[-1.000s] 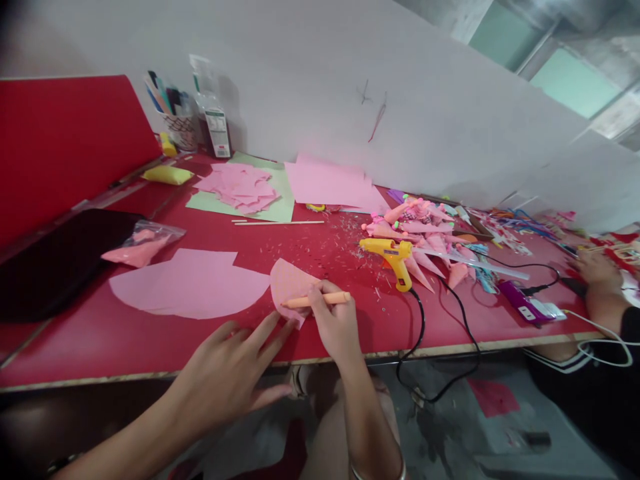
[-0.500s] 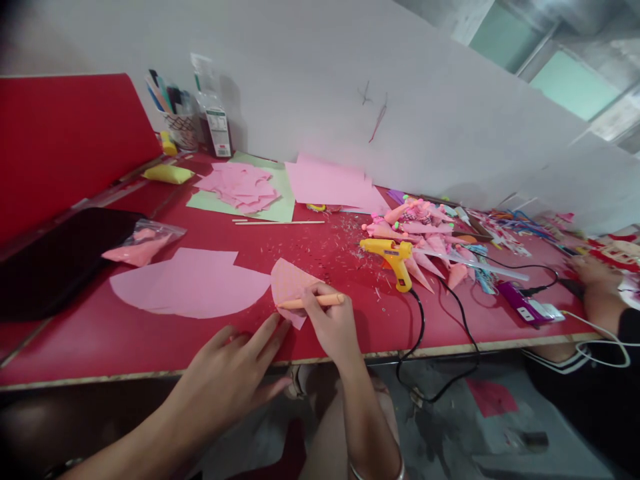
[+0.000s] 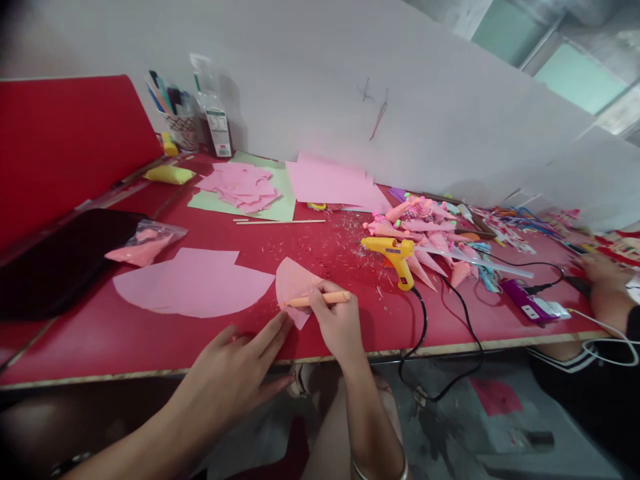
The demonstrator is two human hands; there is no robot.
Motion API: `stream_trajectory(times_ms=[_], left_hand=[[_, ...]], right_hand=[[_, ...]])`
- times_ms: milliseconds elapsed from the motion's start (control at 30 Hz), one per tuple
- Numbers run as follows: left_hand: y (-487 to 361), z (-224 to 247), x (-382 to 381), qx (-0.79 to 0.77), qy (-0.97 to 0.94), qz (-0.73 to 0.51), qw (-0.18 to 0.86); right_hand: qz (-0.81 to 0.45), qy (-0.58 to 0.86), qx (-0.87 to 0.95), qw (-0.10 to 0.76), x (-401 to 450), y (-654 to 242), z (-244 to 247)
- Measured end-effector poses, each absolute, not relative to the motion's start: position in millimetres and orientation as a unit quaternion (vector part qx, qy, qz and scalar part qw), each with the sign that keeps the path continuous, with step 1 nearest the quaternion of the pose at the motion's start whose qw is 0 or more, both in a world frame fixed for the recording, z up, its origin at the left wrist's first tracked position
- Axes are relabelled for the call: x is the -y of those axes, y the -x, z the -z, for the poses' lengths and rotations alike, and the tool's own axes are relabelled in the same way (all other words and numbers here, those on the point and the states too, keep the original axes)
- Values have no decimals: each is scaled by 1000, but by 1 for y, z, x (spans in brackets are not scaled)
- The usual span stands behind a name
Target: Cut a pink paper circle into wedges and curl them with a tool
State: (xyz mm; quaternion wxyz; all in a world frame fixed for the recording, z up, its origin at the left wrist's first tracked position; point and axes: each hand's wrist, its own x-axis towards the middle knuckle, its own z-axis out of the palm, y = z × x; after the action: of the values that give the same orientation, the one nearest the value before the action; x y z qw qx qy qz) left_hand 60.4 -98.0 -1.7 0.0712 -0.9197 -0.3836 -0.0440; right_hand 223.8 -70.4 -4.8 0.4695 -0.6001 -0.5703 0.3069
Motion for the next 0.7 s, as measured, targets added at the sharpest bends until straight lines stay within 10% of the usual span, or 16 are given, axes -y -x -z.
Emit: stream_trajectory(times_ms=[700], left_hand=[[-62,2,100,378,918,19,117]], right_hand=[[-145,677,465,552,66,-263,8]])
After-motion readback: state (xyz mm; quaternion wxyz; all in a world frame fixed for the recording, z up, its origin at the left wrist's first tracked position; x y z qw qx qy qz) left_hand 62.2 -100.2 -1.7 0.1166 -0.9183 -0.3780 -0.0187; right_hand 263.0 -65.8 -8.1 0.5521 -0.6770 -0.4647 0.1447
